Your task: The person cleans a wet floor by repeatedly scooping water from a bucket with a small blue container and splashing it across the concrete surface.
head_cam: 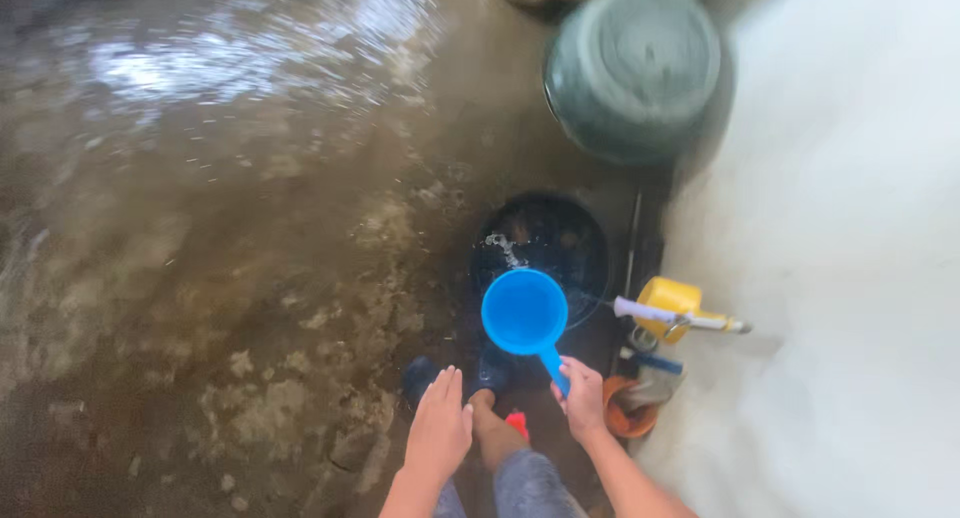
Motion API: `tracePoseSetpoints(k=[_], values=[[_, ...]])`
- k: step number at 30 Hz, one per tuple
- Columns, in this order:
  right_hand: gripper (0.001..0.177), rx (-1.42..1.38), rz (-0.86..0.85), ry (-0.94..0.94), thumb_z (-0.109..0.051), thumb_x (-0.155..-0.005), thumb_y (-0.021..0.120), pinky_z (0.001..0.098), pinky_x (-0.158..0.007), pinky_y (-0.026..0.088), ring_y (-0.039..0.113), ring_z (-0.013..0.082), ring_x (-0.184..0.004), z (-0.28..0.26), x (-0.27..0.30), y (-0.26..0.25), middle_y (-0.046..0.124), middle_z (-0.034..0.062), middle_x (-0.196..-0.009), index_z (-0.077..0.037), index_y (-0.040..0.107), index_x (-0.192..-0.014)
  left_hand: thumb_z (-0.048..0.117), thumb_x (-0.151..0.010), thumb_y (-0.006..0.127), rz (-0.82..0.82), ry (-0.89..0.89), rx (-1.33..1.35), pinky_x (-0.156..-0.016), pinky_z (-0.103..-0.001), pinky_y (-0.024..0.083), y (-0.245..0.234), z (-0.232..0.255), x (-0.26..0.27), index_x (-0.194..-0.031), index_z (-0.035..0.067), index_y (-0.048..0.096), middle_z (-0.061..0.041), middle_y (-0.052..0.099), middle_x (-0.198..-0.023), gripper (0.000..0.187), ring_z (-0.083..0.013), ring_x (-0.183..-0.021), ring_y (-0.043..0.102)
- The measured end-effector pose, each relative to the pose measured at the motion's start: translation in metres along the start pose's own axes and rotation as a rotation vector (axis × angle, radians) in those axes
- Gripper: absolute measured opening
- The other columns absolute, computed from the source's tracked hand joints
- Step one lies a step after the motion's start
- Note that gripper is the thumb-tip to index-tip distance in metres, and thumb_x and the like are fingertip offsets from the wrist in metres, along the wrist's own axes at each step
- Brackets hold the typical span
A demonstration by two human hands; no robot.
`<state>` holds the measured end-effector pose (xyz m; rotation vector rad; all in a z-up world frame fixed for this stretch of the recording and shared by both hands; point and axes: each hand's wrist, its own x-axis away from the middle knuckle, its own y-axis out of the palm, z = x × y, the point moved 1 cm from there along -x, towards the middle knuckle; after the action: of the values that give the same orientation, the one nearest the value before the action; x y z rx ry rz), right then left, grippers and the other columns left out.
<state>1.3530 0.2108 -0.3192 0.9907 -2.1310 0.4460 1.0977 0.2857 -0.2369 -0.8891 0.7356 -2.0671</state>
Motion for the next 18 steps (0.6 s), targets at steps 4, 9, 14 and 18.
tracePoseSetpoints(k=[4,9,14,18], values=[[0.028,0.135,-0.214,-0.198,-0.017,-0.093,0.056,0.0242,-0.037,0.033,0.048,0.0092,-0.044,-0.06,0.083,0.021,0.057,0.0036,-0.057,-0.001,0.076,-0.107,0.018,-0.089,0.065,0.156,-0.103,0.044,-0.116,-0.046,0.032,-0.051,0.023,0.051,-0.144,-0.007,0.041,-0.025,0.044,-0.15,0.065,-0.0382,-0.141,0.04],[0.028,0.253,-0.391,-0.288,-0.017,-0.095,0.057,0.0244,-0.036,0.029,0.043,0.0084,-0.041,-0.103,0.174,0.062,0.055,0.0043,-0.055,0.001,0.076,-0.106,0.018,-0.091,0.064,0.292,-0.197,0.086,-0.119,-0.045,0.03,-0.102,0.031,0.132,-0.147,-0.007,0.039,-0.025,0.042,-0.153,0.066,-0.0371,-0.143,0.039],[0.027,0.302,-0.564,-0.265,-0.019,-0.097,0.057,0.0258,-0.034,0.026,0.039,0.009,-0.038,-0.087,0.262,0.109,0.053,0.0057,-0.054,0.003,0.07,-0.106,0.018,-0.091,0.064,0.496,-0.314,0.118,-0.119,-0.044,0.031,-0.129,0.017,0.238,-0.146,-0.007,0.041,-0.026,0.044,-0.152,0.065,-0.0373,-0.142,0.041],[0.02,0.351,-0.614,-0.18,-0.022,-0.096,0.057,0.0263,-0.033,0.026,0.039,0.0098,-0.037,-0.044,0.328,0.146,0.051,0.0051,-0.053,-0.004,0.064,-0.09,0.02,-0.092,0.065,0.616,-0.416,0.161,-0.118,-0.045,0.032,-0.126,-0.003,0.339,-0.147,-0.008,0.039,-0.026,0.043,-0.152,0.067,-0.0396,-0.141,0.041]])
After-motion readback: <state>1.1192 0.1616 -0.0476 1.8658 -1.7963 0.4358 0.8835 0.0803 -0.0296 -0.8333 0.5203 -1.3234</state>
